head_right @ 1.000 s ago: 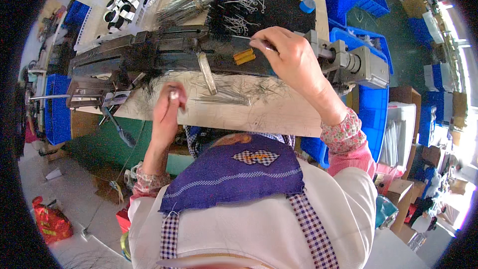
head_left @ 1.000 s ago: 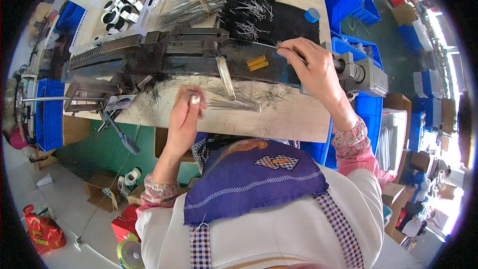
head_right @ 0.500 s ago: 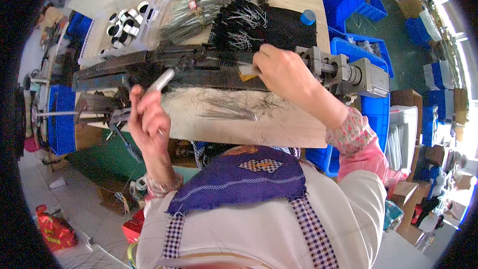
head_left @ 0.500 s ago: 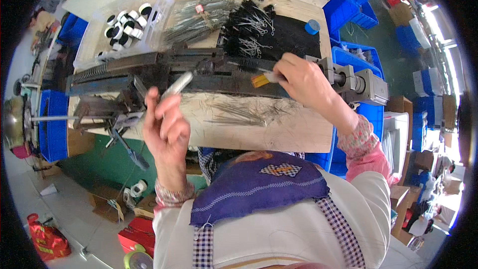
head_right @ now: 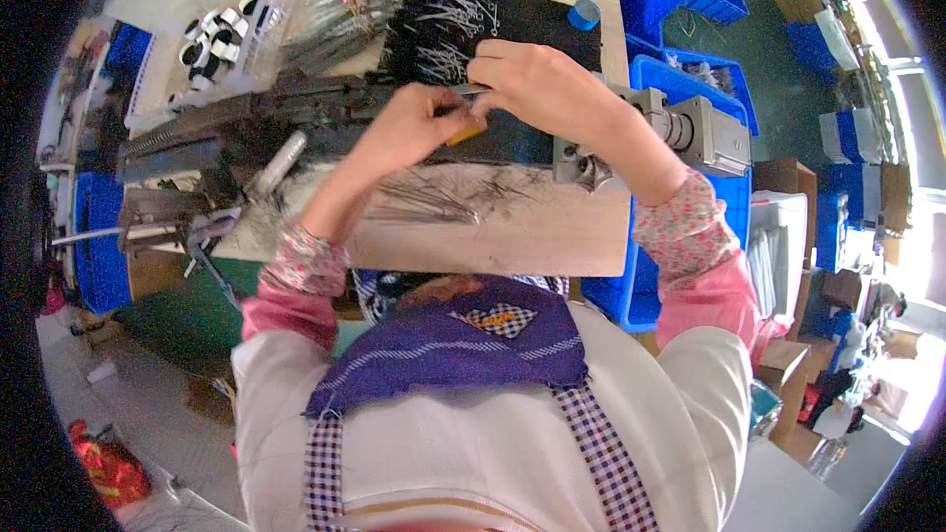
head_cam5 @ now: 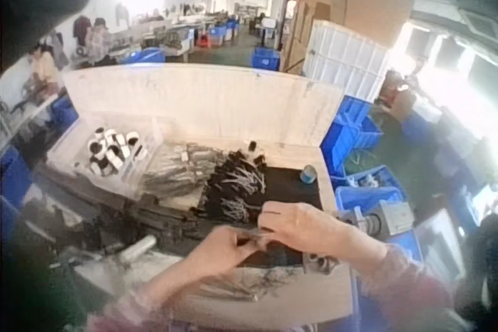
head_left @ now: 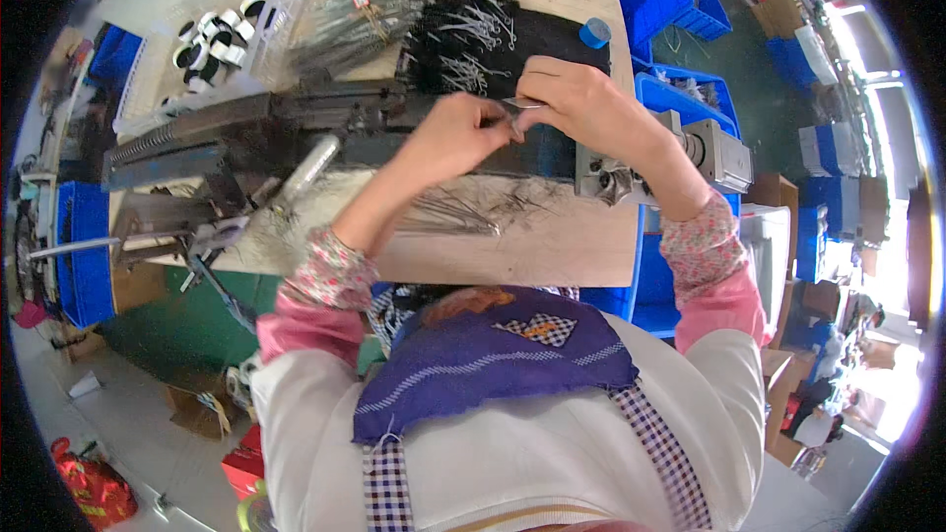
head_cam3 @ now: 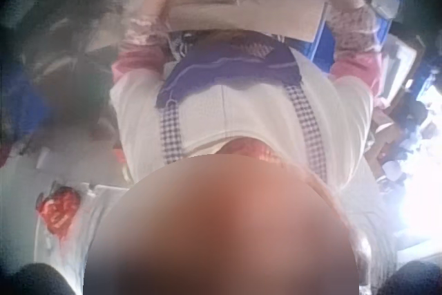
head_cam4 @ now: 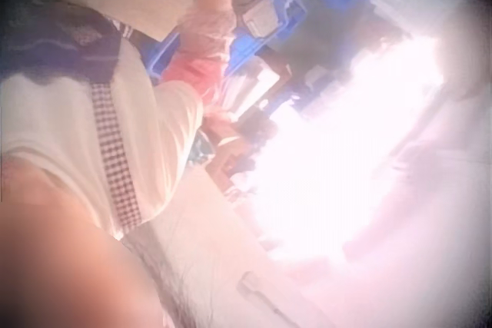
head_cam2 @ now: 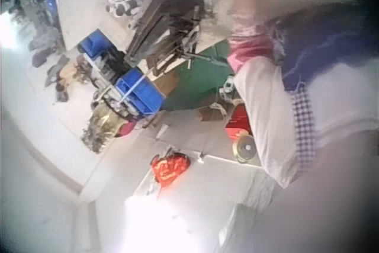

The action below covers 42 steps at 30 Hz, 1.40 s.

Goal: Using specialized machinery to secure and bind black hair bundles.

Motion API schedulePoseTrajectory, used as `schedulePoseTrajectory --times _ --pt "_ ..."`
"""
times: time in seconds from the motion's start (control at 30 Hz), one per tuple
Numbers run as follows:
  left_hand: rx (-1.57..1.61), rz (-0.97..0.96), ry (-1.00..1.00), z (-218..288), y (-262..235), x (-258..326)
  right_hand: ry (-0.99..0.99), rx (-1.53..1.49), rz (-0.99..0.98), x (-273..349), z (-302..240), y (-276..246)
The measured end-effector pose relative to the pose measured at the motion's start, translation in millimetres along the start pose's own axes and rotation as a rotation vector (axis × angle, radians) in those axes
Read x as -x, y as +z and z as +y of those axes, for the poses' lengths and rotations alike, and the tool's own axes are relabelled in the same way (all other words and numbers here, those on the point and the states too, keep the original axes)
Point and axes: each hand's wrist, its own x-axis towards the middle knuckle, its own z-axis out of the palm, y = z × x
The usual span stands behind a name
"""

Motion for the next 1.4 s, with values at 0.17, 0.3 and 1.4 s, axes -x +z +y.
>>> schedulePoseTrajectory --times 0.17,0.3,1.4 --pt "-1.219 0.337 0.519 37.3 -36.0 34.2 -0.11 -0.051 0.184 -24.7 -9.4 32.2" --pt "-1.311 0.49 0.683 39.7 -53.7 64.8 -0.077 -0.254 0.274 -40.9 -15.3 39.0" --pt "0.848 1.159 -0.104 -116.8 -86.6 165.4 0.379 0.072 -0.008 26.6 -4.7 109.5"
